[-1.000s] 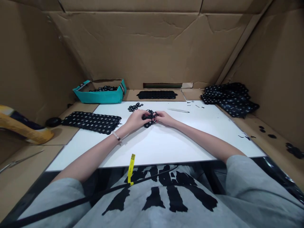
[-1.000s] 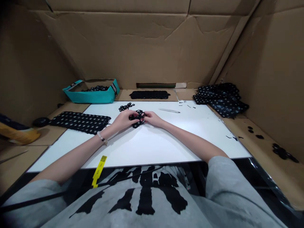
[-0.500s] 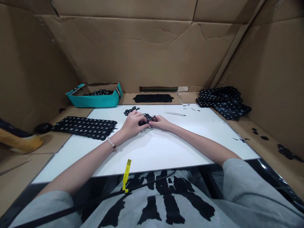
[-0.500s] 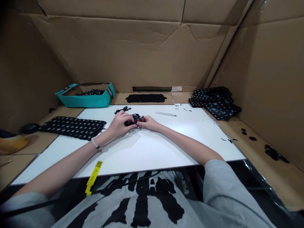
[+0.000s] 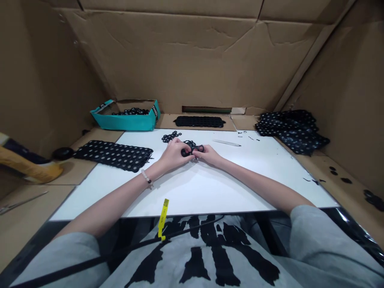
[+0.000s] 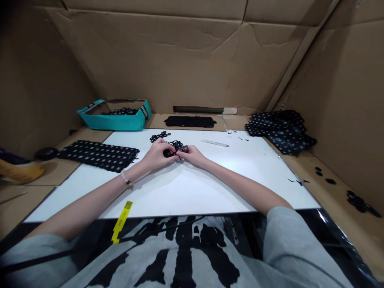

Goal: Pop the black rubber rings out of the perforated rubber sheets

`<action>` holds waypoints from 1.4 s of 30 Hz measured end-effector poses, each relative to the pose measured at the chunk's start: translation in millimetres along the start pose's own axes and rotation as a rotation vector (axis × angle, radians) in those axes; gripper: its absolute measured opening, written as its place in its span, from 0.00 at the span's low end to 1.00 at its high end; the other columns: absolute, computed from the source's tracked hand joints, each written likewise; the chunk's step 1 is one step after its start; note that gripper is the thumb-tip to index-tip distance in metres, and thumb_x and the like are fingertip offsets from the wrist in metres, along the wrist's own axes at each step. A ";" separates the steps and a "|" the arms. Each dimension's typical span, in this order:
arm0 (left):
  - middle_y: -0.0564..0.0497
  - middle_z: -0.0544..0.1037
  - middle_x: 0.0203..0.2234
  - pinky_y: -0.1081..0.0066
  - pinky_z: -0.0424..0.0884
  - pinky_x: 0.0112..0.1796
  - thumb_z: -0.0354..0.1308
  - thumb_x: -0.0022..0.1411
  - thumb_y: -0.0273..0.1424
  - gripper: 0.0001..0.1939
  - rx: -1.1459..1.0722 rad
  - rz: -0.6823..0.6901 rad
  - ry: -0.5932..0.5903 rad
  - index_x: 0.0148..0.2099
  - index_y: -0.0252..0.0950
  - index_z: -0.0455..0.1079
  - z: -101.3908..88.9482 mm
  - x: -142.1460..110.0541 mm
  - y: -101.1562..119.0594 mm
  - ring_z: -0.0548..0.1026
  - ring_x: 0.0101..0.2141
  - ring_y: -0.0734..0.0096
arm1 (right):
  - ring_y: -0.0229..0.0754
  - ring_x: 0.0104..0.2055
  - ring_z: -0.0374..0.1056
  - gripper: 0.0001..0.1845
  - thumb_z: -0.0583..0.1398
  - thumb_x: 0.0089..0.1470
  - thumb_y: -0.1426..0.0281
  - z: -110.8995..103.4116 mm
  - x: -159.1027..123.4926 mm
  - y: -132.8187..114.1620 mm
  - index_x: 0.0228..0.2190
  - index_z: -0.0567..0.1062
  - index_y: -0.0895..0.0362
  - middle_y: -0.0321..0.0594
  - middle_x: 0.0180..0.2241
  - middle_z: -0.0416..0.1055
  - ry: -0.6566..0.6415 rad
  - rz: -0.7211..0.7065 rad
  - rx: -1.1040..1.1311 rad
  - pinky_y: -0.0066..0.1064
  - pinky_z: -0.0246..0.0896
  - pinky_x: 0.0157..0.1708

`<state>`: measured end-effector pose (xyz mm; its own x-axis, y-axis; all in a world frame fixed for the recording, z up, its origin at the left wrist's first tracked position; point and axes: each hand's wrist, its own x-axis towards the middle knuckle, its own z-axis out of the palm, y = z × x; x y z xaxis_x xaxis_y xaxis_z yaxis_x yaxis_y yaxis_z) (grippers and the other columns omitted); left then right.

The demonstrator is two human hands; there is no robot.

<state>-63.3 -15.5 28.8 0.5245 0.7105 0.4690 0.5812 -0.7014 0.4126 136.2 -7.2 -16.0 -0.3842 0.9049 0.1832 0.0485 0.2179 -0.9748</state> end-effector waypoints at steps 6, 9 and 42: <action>0.49 0.80 0.30 0.61 0.67 0.39 0.64 0.54 0.44 0.13 -0.076 -0.048 -0.013 0.33 0.40 0.76 3.1 2.4 -9.4 0.70 0.39 0.57 | 0.35 0.26 0.61 0.23 0.67 0.41 0.52 4.9 0.8 0.3 0.25 0.72 0.59 0.34 0.21 0.68 0.040 0.027 0.099 0.29 0.55 0.30; 0.49 0.80 0.31 0.61 0.66 0.41 0.62 0.57 0.42 0.12 -0.078 -0.015 0.025 0.36 0.39 0.77 0.6 4.7 -12.1 0.70 0.39 0.58 | 0.36 0.27 0.61 0.24 0.68 0.40 0.51 4.8 3.2 0.5 0.24 0.71 0.59 0.34 0.22 0.68 0.036 0.042 0.163 0.29 0.56 0.30; 0.47 0.83 0.32 0.69 0.68 0.35 0.62 0.56 0.43 0.16 -0.389 -0.265 -0.138 0.36 0.35 0.80 8.8 6.8 -11.4 0.75 0.33 0.63 | 0.35 0.26 0.64 0.22 0.69 0.40 0.54 2.2 0.4 -2.0 0.27 0.74 0.59 0.34 0.23 0.72 0.060 0.045 0.211 0.28 0.60 0.31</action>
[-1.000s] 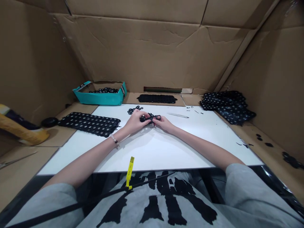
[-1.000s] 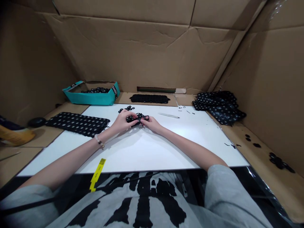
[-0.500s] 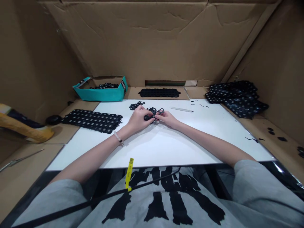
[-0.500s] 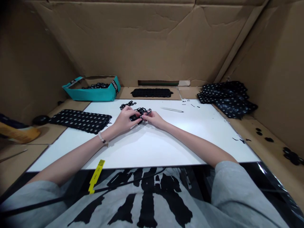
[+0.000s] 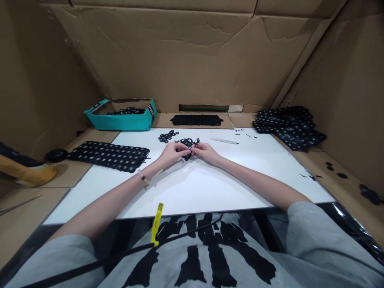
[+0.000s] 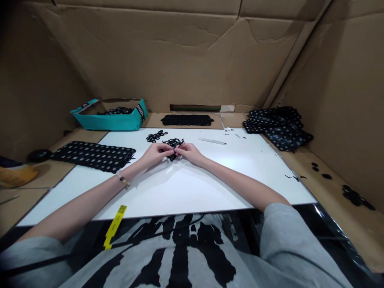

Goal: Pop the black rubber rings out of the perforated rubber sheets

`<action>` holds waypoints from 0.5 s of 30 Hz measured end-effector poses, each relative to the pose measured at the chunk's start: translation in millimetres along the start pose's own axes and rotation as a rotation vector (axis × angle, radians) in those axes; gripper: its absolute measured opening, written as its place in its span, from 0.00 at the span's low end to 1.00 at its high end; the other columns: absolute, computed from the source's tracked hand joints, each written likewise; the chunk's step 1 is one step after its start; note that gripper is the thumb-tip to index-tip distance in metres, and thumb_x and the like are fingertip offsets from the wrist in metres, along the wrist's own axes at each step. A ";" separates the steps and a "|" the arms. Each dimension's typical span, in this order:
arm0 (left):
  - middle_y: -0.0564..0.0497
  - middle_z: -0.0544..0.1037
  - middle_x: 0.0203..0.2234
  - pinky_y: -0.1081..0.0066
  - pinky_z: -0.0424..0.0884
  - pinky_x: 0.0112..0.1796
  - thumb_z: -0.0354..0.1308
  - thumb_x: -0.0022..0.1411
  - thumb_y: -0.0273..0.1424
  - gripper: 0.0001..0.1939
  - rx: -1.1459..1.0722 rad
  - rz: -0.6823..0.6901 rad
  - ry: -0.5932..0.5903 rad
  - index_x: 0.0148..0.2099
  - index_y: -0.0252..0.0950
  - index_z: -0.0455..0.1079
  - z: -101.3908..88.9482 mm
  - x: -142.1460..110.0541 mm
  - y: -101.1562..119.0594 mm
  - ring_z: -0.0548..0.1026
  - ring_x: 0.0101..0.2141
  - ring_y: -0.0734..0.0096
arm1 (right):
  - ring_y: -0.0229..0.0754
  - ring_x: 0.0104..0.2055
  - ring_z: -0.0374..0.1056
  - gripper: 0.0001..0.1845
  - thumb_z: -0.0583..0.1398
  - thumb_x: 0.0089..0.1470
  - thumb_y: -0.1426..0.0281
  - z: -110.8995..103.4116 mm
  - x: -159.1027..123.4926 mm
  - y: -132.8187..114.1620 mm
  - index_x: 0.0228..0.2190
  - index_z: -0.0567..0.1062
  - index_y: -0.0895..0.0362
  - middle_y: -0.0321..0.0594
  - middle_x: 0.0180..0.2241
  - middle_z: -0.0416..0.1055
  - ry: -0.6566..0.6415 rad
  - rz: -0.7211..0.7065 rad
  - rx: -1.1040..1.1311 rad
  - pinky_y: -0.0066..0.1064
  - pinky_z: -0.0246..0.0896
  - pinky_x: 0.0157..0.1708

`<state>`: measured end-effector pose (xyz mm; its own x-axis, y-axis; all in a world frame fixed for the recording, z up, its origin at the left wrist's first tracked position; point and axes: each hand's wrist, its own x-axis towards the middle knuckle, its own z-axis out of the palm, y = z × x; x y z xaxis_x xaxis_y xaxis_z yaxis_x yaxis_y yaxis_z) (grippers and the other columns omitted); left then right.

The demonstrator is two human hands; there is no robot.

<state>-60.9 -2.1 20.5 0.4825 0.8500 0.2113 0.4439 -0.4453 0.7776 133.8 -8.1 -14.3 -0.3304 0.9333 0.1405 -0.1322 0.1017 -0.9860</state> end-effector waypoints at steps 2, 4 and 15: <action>0.46 0.83 0.32 0.69 0.68 0.35 0.62 0.54 0.44 0.18 -0.066 -0.038 -0.017 0.35 0.33 0.80 -0.2 1.3 -0.6 0.76 0.33 0.62 | 0.35 0.26 0.64 0.22 0.69 0.40 0.54 -0.8 0.6 1.1 0.28 0.74 0.59 0.35 0.23 0.72 -0.015 -0.006 0.002 0.28 0.60 0.31; 0.46 0.83 0.32 0.69 0.68 0.36 0.61 0.54 0.43 0.18 -0.081 -0.056 -0.004 0.35 0.33 0.80 -0.2 1.8 -0.6 0.76 0.33 0.62 | 0.35 0.26 0.64 0.22 0.69 0.41 0.53 -1.6 1.1 2.8 0.28 0.74 0.59 0.34 0.24 0.72 -0.038 -0.010 -0.008 0.27 0.59 0.30; 0.48 0.80 0.26 0.71 0.65 0.29 0.60 0.52 0.39 0.13 -0.267 -0.230 0.211 0.28 0.33 0.77 8.2 7.2 -12.2 0.73 0.28 0.67 | 0.35 0.25 0.63 0.22 0.68 0.40 0.55 1.7 3.4 7.3 0.27 0.69 0.57 0.33 0.23 0.70 0.010 -0.012 -0.040 0.28 0.58 0.29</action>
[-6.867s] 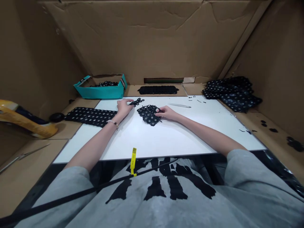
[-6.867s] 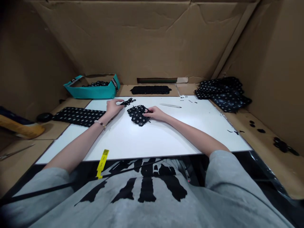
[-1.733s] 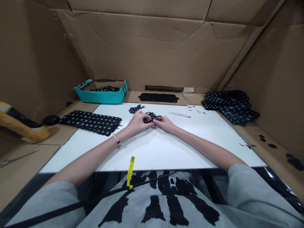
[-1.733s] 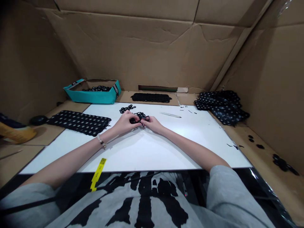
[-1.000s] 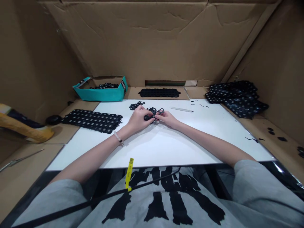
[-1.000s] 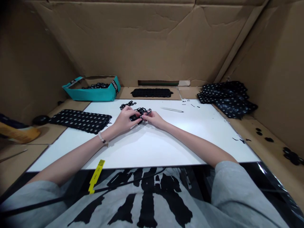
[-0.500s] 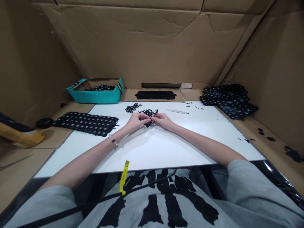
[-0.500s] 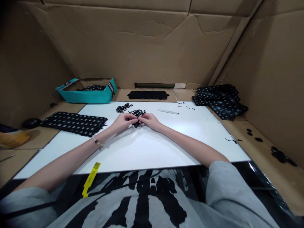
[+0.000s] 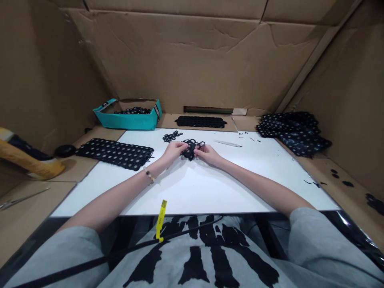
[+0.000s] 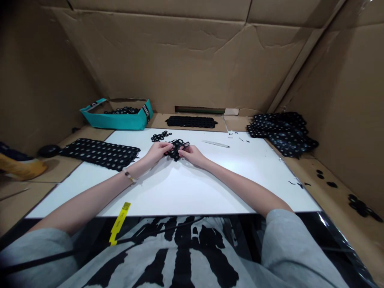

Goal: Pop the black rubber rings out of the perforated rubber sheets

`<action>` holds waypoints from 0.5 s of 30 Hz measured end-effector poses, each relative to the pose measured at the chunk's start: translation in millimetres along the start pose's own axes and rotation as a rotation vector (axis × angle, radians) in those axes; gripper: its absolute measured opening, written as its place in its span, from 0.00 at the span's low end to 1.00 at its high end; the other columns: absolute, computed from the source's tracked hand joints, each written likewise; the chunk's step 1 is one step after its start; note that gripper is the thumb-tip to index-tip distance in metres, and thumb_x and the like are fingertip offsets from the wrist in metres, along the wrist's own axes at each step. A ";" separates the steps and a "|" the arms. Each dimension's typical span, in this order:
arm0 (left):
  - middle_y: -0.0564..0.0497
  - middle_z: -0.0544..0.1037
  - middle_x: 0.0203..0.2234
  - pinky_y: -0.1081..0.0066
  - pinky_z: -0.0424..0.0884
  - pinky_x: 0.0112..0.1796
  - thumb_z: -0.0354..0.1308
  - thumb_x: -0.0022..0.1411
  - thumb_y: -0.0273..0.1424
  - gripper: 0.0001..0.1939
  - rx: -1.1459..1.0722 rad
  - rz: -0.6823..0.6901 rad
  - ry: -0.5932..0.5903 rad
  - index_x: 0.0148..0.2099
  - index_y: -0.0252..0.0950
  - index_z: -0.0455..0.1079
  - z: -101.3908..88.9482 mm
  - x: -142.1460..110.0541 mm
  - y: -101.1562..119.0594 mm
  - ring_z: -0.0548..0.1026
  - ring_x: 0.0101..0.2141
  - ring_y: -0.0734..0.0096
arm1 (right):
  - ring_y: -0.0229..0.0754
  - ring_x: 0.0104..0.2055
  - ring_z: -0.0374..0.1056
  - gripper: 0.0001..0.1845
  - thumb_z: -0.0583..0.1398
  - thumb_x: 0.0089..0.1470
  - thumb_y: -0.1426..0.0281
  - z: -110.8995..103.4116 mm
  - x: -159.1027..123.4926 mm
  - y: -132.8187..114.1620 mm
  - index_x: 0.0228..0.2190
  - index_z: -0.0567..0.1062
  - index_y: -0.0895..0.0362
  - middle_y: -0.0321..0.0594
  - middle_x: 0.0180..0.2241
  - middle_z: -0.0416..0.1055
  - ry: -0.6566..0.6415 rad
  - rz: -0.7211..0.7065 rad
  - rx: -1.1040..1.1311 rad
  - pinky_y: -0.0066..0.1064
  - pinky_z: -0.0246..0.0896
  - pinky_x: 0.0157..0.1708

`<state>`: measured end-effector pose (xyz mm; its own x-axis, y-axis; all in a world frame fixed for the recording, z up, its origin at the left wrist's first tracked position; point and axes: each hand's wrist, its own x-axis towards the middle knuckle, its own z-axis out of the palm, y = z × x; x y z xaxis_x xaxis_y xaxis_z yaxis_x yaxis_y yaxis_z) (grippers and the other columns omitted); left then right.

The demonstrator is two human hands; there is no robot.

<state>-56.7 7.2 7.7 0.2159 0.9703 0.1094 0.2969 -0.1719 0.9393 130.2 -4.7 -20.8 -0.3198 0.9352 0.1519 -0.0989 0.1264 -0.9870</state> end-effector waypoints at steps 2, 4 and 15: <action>0.46 0.81 0.28 0.71 0.66 0.29 0.60 0.52 0.38 0.13 -0.076 -0.031 0.093 0.29 0.33 0.77 -9.5 10.4 -2.3 0.73 0.28 0.68 | 0.35 0.25 0.63 0.21 0.68 0.40 0.56 0.6 -1.1 -0.8 0.27 0.69 0.57 0.32 0.22 0.69 -0.008 0.000 0.007 0.28 0.58 0.29; 0.45 0.81 0.30 0.72 0.66 0.28 0.58 0.54 0.37 0.13 -0.107 -0.039 0.238 0.30 0.33 0.76 -28.2 22.4 -3.3 0.72 0.28 0.69 | 0.34 0.25 0.63 0.19 0.68 0.41 0.58 0.7 -3.0 -2.1 0.27 0.69 0.57 0.31 0.22 0.68 -0.019 0.005 -0.001 0.28 0.59 0.30; 0.42 0.82 0.33 0.60 0.65 0.46 0.60 0.55 0.32 0.08 0.640 0.214 0.284 0.31 0.36 0.79 -88.0 48.9 -30.6 0.74 0.38 0.52 | 0.34 0.25 0.66 0.09 0.66 0.41 0.76 4.3 -15.6 -35.8 0.24 0.69 0.59 0.36 0.23 0.70 0.235 0.409 0.258 0.26 0.69 0.29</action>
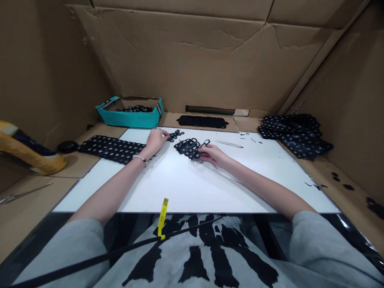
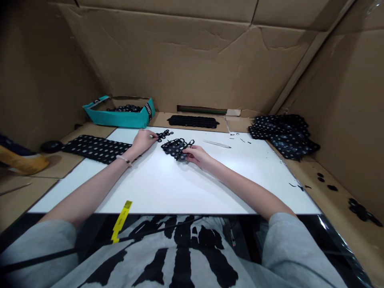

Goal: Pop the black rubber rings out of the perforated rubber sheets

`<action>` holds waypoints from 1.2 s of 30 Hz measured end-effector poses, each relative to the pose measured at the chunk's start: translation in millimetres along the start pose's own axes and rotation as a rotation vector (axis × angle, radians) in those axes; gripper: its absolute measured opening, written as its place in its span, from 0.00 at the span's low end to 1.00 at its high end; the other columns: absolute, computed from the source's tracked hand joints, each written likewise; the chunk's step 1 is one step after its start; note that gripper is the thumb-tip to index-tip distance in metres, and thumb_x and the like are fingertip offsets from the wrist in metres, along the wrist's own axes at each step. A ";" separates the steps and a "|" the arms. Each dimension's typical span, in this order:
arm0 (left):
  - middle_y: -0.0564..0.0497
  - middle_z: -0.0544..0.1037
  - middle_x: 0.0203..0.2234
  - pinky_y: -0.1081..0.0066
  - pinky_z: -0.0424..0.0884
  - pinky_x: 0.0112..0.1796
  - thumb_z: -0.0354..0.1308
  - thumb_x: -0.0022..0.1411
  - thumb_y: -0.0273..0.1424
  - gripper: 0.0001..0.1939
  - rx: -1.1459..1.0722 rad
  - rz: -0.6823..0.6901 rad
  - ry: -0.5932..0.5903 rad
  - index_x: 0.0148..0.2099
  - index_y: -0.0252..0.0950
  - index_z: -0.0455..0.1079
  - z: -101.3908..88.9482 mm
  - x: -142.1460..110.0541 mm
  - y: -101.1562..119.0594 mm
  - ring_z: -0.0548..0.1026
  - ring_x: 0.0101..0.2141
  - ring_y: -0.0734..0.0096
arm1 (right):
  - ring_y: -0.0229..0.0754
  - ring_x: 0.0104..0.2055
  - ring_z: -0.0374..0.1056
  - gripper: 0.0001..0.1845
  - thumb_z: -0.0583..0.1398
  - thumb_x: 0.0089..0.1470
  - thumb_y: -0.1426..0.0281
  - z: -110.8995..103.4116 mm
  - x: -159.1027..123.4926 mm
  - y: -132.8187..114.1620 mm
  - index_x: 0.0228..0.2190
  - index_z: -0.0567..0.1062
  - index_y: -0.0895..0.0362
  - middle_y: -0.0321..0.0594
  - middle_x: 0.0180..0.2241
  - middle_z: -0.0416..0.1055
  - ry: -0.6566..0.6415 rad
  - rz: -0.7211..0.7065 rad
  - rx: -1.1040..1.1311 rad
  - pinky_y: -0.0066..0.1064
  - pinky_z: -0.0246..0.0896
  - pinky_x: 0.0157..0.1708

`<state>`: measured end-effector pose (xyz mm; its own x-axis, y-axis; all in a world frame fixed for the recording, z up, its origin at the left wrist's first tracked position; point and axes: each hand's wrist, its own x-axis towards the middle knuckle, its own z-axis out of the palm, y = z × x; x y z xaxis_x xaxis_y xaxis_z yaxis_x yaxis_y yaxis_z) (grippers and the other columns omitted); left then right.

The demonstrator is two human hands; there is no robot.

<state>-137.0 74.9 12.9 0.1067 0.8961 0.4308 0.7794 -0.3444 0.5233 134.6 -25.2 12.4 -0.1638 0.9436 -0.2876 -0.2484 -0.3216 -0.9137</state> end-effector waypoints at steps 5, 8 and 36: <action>0.42 0.80 0.43 0.55 0.60 0.53 0.60 0.56 0.32 0.13 0.030 0.185 -0.016 0.43 0.38 0.79 4.0 -14.4 29.4 0.69 0.48 0.49 | 0.38 0.32 0.70 0.11 0.64 0.39 0.84 -1.5 4.7 6.7 0.25 0.71 0.59 0.39 0.26 0.73 -0.107 0.103 0.192 0.27 0.71 0.32; 0.45 0.81 0.41 0.58 0.61 0.52 0.61 0.57 0.41 0.14 -0.072 0.321 -0.214 0.41 0.39 0.79 3.9 -30.1 63.1 0.70 0.46 0.54 | 0.39 0.33 0.71 0.15 0.62 0.37 0.86 -2.3 10.0 11.6 0.28 0.72 0.59 0.40 0.29 0.75 -0.158 0.115 0.229 0.28 0.71 0.31; 0.44 0.82 0.28 0.66 0.68 0.36 0.61 0.52 0.40 0.12 -0.198 -0.118 0.048 0.27 0.37 0.78 -5.3 -12.9 40.3 0.76 0.34 0.56 | 0.34 0.20 0.64 0.17 0.70 0.35 0.70 1.0 16.0 19.4 0.23 0.66 0.57 0.32 0.17 0.68 -0.135 -0.171 -0.143 0.24 0.55 0.19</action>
<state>-110.3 48.0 32.3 -0.0108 0.9206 0.3903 0.6480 -0.2909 0.7040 126.3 -16.4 -9.7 -0.2591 0.9613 -0.0931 -0.1473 -0.1346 -0.9799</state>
